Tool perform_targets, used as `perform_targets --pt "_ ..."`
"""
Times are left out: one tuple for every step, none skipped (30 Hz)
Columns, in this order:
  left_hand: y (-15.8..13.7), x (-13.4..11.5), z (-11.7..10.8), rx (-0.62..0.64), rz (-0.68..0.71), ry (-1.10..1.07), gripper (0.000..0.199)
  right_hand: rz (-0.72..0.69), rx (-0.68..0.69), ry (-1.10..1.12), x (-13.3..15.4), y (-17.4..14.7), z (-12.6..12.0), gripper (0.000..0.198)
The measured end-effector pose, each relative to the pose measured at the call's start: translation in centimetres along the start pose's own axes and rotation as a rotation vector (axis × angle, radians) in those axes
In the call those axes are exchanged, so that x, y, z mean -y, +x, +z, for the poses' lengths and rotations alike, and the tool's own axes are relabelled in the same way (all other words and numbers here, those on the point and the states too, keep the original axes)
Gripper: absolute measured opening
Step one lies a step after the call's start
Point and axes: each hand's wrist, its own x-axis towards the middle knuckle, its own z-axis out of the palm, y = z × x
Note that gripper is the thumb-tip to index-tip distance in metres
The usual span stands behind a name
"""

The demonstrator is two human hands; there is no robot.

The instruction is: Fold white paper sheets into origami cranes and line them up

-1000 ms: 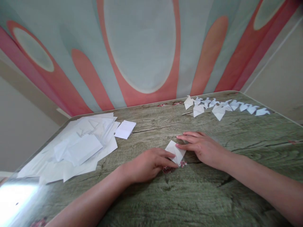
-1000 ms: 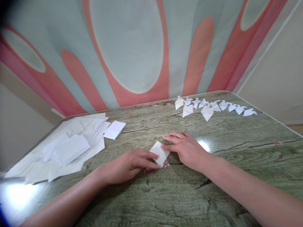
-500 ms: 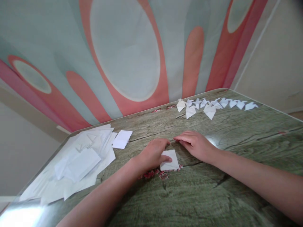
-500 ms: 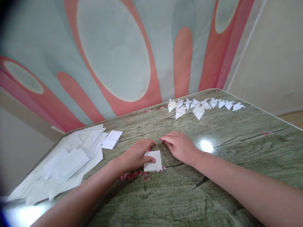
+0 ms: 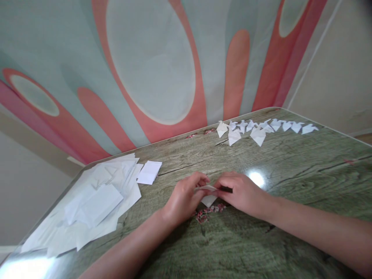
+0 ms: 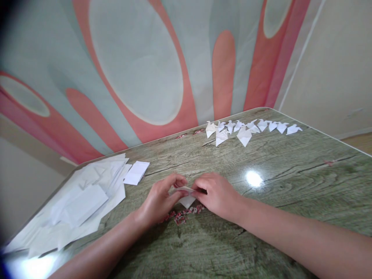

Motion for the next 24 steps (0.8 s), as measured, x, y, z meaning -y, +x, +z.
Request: perform_targets --pt "-0.2 -0.2 -0.2 -0.018 0.086 0.07 0.012 -0.058 -0.049 -0.048 0.1 -0.1 -0.1 0.014" --pt "-0.5 -0.3 -0.4 -0.021 0.174 0.156 0.013 -0.133 -0.091 -0.103 0.1 -0.2 -0.2 0.017" --pt "-0.9 -0.4 -0.6 -0.019 0.251 0.248 0.014 -0.214 -0.119 -0.16 0.2 -0.2 -0.3 0.018" --pt "-1.4 -0.5 -0.7 -0.02 0.311 0.331 0.016 -0.293 -0.129 -0.214 0.4 -0.3 -0.5 0.02" --pt "-1.8 -0.5 -0.8 -0.021 0.352 0.394 0.017 -0.366 -0.125 -0.261 0.6 -0.4 -0.7 0.022" --pt "-2.3 -0.4 -0.8 -0.023 0.378 0.435 0.017 -0.429 -0.11 -0.299 0.7 -0.4 -0.8 0.023" --pt "-2.7 -0.4 -0.6 -0.017 0.391 0.459 0.017 -0.481 -0.087 -0.329 0.9 -0.5 -0.8 0.024" --pt "-3.0 -0.4 -0.5 0.005 0.39 0.472 0.018 -0.514 -0.059 -0.351 0.9 -0.5 -0.7 0.025" --pt "-3.2 -0.4 -0.2 0.037 0.376 0.481 0.019 -0.529 -0.027 -0.368 0.9 -0.6 -0.5 0.025" --pt "-3.4 -0.4 0.0 0.08 0.347 0.491 0.019 -0.532 0.009 -0.378 0.8 -0.6 -0.3 0.025" --pt "-3.5 -0.6 0.3 0.128 0.311 0.504 0.018 -0.52 0.046 -0.379 0.7 -0.7 0.0 0.024" --pt "-3.6 -0.8 0.5 0.171 0.274 0.517 0.017 -0.498 0.083 -0.371 0.4 -0.7 0.3 0.022" --pt "-3.7 -1.0 0.7 0.205 0.237 0.529 0.015 -0.473 0.122 -0.354 0.2 -0.7 0.5 0.02" --pt "-3.7 -1.3 0.8 0.226 0.205 0.537 0.014 -0.446 0.16 -0.33 0.0 -0.8 0.6 0.018" --pt "-3.9 -1.6 1.0 0.228 0.182 0.539 0.013 -0.421 0.191 -0.302 -0.1 -0.7 0.7 0.017" --pt "-4.1 -1.8 1.1 0.216 0.167 0.538 0.015 -0.398 0.216 -0.273 -0.2 -0.7 0.7 0.017" --pt "-4.3 -1.9 1.2 0.189 0.162 0.536 0.017 -0.378 0.233 -0.247 -0.2 -0.7 0.6 0.017" --pt "-4.5 -1.9 1.3 0.156 0.162 0.532 0.017 -0.362 0.244 -0.23 -0.2 -0.7 0.5 0.017" --pt "-4.8 -1.8 1.4 0.127 0.163 0.523 0.015 -0.348 0.25 -0.223 0.0 -0.7 0.4 0.017" --pt "-5.0 -1.6 1.4 0.105 0.163 0.508 0.014 -0.335 0.249 -0.227 0.1 -0.7 0.3 0.016" --pt "-5.1 -1.4 1.5 0.096 0.159 0.486 0.013 -0.324 0.247 -0.244 0.3 -0.7 0.2 0.015" --pt "-5.2 -1.2 1.5 0.095 0.151 0.46 0.013 -0.314 0.24 -0.27 0.5 -0.8 0.2 0.013" --pt "-5.2 -1.1 1.5 0.097 0.143 0.435 0.013 -0.305 0.229 -0.301 0.7 -0.9 0.2 0.012" --pt "-5.2 -1.0 1.5 0.094 0.135 0.412 0.013 -0.299 0.219 -0.332 0.8 -1.0 0.3 0.011"
